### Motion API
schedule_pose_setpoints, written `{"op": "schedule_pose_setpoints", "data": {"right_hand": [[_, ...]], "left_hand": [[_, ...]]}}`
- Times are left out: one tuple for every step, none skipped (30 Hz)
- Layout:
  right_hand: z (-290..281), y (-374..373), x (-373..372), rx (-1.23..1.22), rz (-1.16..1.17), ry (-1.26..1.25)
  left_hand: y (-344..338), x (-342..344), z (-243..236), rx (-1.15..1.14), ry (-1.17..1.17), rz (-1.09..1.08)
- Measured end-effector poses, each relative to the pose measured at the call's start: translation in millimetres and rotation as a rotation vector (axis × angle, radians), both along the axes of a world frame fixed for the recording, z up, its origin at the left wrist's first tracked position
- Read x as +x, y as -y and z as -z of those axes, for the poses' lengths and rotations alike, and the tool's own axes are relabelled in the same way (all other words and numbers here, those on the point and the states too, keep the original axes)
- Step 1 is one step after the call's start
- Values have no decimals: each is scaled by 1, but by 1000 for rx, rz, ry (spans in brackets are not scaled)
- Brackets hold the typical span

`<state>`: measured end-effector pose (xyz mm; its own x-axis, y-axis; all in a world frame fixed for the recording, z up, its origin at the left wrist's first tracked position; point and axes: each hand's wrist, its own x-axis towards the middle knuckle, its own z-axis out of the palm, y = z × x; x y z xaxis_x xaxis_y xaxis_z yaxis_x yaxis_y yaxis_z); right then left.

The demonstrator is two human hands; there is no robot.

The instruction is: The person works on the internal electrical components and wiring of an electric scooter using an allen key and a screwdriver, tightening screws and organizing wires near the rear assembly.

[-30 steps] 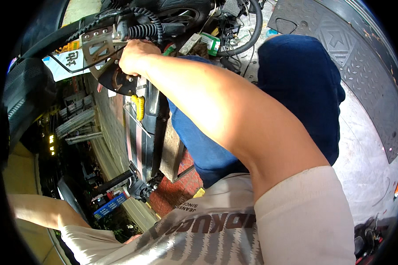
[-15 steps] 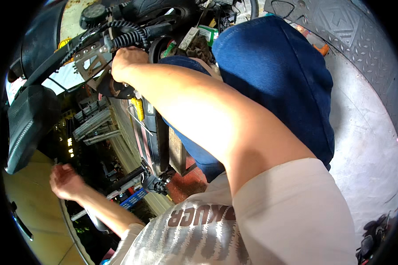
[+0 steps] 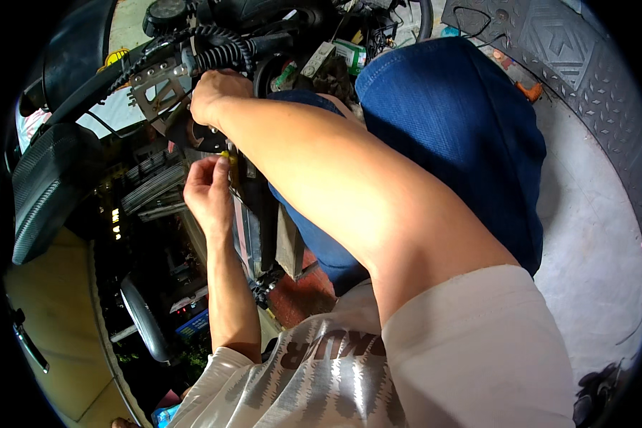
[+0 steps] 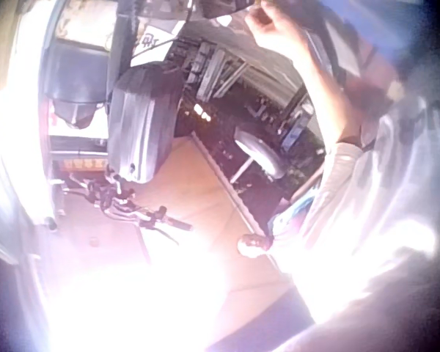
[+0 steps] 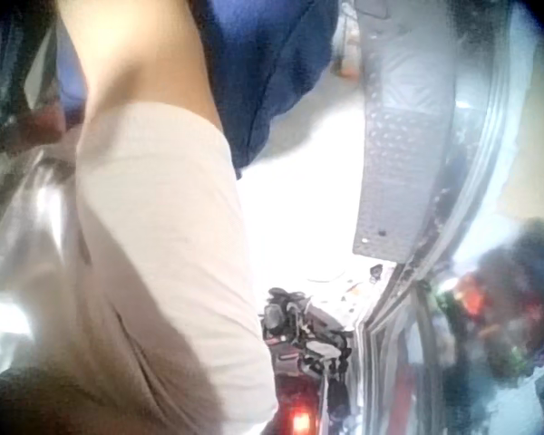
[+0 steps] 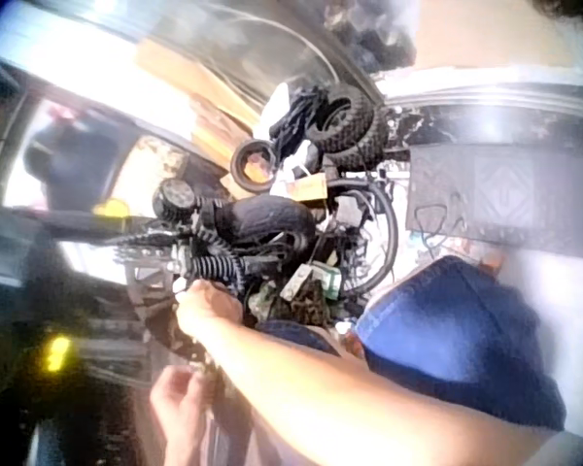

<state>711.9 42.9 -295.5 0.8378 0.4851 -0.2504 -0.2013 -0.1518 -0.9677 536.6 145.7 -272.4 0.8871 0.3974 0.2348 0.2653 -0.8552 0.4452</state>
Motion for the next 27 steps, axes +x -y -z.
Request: {"op": "schedule_pose_setpoints", "data": {"right_hand": [[-1, 3, 1, 16, -28, -23], [-1, 2, 1, 6, -21, -30], [-2, 0, 2, -4, -15, -37], [-3, -1, 2, -13, -10, -44], [-3, -2, 2, -10, -16, -34], [-2, -2, 2, -6, -23, -24], [-2, -3, 2, -2, -30, -14], [-1, -4, 3, -19, -27, -21], [-1, -4, 4, -36, -24, -27], [-2, -6, 5, -53, -20, -33], [-3, -8, 3, -73, 29, -20], [-3, -9, 3, -65, 29, -11], [-1, -8, 3, -56, 29, -3], [0, -9, 3, -50, 30, 5], [2, -12, 5, -69, 20, 17], [3, -14, 5, -55, 25, 12], [4, -14, 5, -41, 31, 7], [4, -14, 5, -27, 37, 3], [3, -16, 5, -58, 43, 3], [3, -19, 5, -60, 58, 4], [5, -22, 4, -62, 73, 5], [6, -24, 5, -65, 88, 6], [7, -25, 5, -60, 87, 4], [8, -26, 5, -71, 72, 11], [10, -26, 6, -74, 78, 10], [9, -26, 6, -74, 82, 10], [9, -25, 7, -76, 89, 31]], "left_hand": [[5, 5, 4, 29, -34, -41], [9, 9, 7, 79, -28, -53], [11, 12, 8, 111, -25, -46], [11, 15, 9, 143, -22, -41], [8, 16, 8, 130, -32, -27], [5, 17, 7, 117, -43, -15], [2, 18, 6, 105, -53, -3], [0, 21, 5, 127, -87, 13], [-3, 25, 3, 150, -120, 29], [-5, 28, 1, 173, -154, 45], [-7, 31, -4, 227, -210, 79], [-7, 33, -7, 225, -234, 71], [-7, 35, -9, 223, -258, 63], [-6, 36, -11, 220, -283, 57], [1, 39, -16, 279, -315, 47], [-1, 37, -16, 315, -283, 102], [-5, 35, -16, 352, -250, 156], [-7, 33, -16, 389, -217, 210], [-9, 29, -19, 447, -206, 256], [-10, 22, -20, 336, -171, 215], [-11, 14, -20, 224, -135, 175], [-12, 10, -20, 112, -99, 136], [-7, 7, -21, -259, -54, 101], [-2, 9, -25, -402, -38, 53], [3, 14, -30, -545, -22, 7], [6, 18, -33, -686, -3, -40], [7, 23, -32, -750, 30, -36]]}}
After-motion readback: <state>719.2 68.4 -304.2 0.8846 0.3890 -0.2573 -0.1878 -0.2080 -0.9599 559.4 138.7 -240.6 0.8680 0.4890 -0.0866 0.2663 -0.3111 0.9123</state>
